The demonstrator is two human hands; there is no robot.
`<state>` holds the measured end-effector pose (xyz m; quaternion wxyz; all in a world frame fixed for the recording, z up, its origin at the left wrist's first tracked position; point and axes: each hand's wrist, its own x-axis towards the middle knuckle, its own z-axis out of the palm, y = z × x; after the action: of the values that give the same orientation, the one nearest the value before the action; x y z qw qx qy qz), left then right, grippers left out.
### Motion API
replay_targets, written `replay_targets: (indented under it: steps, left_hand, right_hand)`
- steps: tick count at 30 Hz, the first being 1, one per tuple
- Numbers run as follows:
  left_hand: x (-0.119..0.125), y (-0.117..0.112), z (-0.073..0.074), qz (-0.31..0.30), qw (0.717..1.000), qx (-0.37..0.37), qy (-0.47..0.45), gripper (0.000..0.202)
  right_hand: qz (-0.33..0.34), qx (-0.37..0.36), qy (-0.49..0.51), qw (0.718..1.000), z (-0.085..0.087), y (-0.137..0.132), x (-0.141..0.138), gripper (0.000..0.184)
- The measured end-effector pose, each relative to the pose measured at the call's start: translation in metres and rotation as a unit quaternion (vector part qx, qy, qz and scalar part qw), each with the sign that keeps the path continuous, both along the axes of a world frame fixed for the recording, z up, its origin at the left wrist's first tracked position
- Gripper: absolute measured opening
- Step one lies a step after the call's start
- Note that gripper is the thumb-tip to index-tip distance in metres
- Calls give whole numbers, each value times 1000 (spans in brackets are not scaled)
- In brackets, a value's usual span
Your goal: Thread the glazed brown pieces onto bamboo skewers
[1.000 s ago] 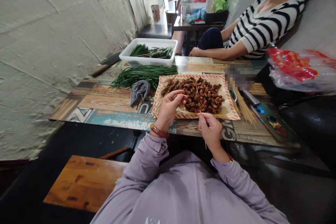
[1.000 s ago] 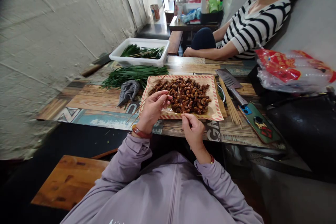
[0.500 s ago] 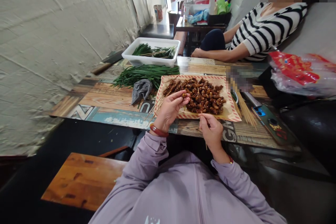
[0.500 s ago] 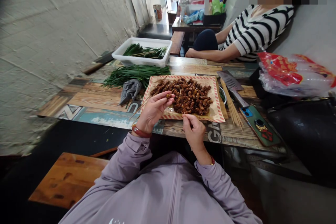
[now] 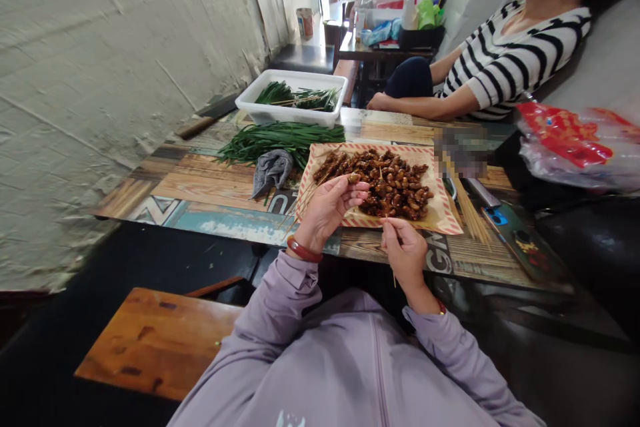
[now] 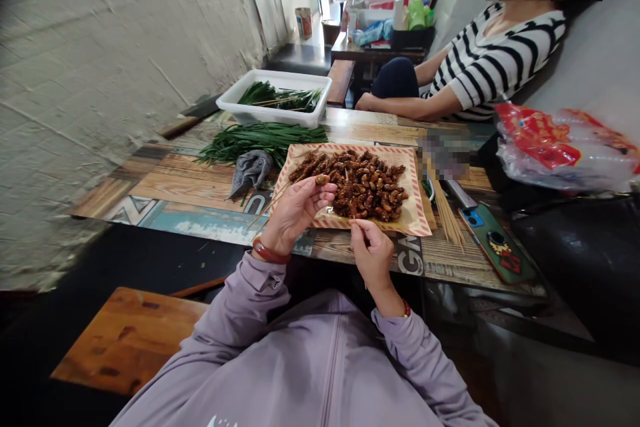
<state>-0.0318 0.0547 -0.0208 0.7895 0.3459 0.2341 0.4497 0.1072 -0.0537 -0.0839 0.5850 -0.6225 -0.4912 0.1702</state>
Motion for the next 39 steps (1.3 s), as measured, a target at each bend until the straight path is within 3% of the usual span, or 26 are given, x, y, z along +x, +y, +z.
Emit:
replay_targets:
  steps: [11, 14, 19, 23, 27, 31, 35, 39]
  left_hand:
    - [-1, -5, 8, 2, 1000, -10, 3, 26]
    - [5, -3, 10, 33, 999, 16, 26, 25]
    - [31, 11, 13, 113, 978, 106, 141, 19]
    - [43, 16, 15, 72, 985, 93, 124, 21]
    - [39, 14, 16, 7, 999, 39, 36, 27]
    - [35, 11, 19, -23, 999, 23, 4, 29]
    - [38, 9, 27, -4, 999, 46, 21, 27]
    - [44, 4, 37, 47, 990, 115, 73, 24]
  right_hand:
    - [-7, -5, 9, 1000, 2, -1, -1, 25]
    - [-11, -7, 14, 1000, 2, -1, -1, 26]
    - [-22, -3, 25, 999, 1, -1, -1, 27]
    - [-21, 4, 29, 999, 2, -1, 0, 25]
    - [-15, 14, 29, 999, 2, 0, 1, 24]
    - [-20, 15, 47, 999, 1, -1, 1, 25]
    - [-24, 18, 93, 995, 2, 0, 0, 26]
    - [-27, 19, 131, 991, 3, 2, 0, 27]
